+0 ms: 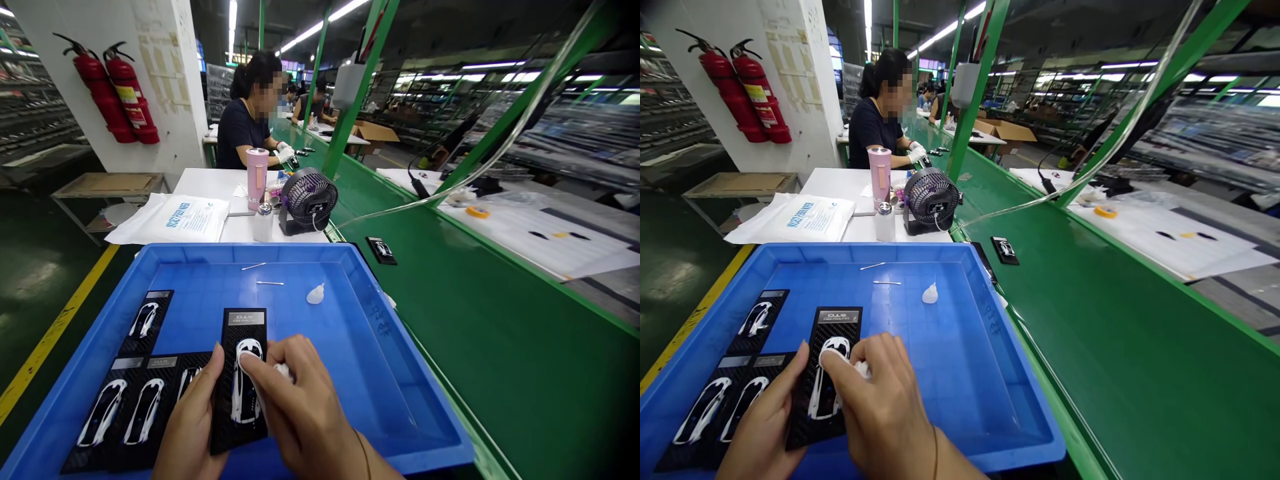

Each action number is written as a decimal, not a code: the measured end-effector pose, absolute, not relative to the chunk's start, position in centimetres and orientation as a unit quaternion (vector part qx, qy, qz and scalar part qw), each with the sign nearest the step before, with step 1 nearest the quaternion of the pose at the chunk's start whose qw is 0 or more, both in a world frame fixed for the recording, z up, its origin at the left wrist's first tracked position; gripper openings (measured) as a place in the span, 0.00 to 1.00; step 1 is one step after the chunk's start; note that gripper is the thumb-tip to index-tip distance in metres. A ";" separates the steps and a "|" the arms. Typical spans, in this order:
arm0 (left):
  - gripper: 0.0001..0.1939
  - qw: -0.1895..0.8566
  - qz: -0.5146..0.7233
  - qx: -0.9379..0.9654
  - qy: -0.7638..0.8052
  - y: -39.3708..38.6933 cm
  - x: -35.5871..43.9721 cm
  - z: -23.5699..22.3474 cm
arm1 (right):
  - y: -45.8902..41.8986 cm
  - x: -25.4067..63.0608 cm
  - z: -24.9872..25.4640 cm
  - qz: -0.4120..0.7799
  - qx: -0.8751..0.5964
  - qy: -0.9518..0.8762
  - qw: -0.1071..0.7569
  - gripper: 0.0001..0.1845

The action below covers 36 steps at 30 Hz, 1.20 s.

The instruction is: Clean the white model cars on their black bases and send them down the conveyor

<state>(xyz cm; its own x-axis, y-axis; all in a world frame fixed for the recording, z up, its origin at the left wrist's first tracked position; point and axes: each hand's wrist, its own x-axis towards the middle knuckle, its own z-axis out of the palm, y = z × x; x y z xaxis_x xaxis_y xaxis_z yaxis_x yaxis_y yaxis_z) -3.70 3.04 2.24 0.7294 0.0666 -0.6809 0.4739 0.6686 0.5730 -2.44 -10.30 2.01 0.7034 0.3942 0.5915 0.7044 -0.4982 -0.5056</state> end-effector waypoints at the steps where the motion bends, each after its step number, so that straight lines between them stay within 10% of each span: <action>1: 0.17 0.850 -0.126 0.384 0.337 3.1 -3.6 2.0 | -10.3 -2.5 1.9 -0.211 -0.846 -0.334 0.358 0.19; 12: 0.18 0.890 -0.108 0.343 0.281 3.2 -2.7 1.5 | -12.6 -2.3 1.5 -0.129 -0.771 -0.298 0.548 0.24; 21: 0.20 0.894 -0.101 0.330 0.287 2.7 -2.6 1.9 | -11.1 -2.7 0.7 -0.147 -0.797 -0.351 0.469 0.20; 36: 0.19 0.909 -0.108 0.258 0.309 2.7 -2.4 1.9 | -13.2 -2.6 0.9 -0.019 -0.728 -0.266 0.632 0.17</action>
<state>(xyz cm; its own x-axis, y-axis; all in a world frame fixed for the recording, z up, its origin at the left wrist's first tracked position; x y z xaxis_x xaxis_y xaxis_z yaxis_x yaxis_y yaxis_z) -2.39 2.65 1.94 0.7858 -0.0376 -0.6174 0.3566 0.8431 0.4025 -2.65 -13.24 0.93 0.8578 0.3627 0.3641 0.4116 -0.0606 -0.9094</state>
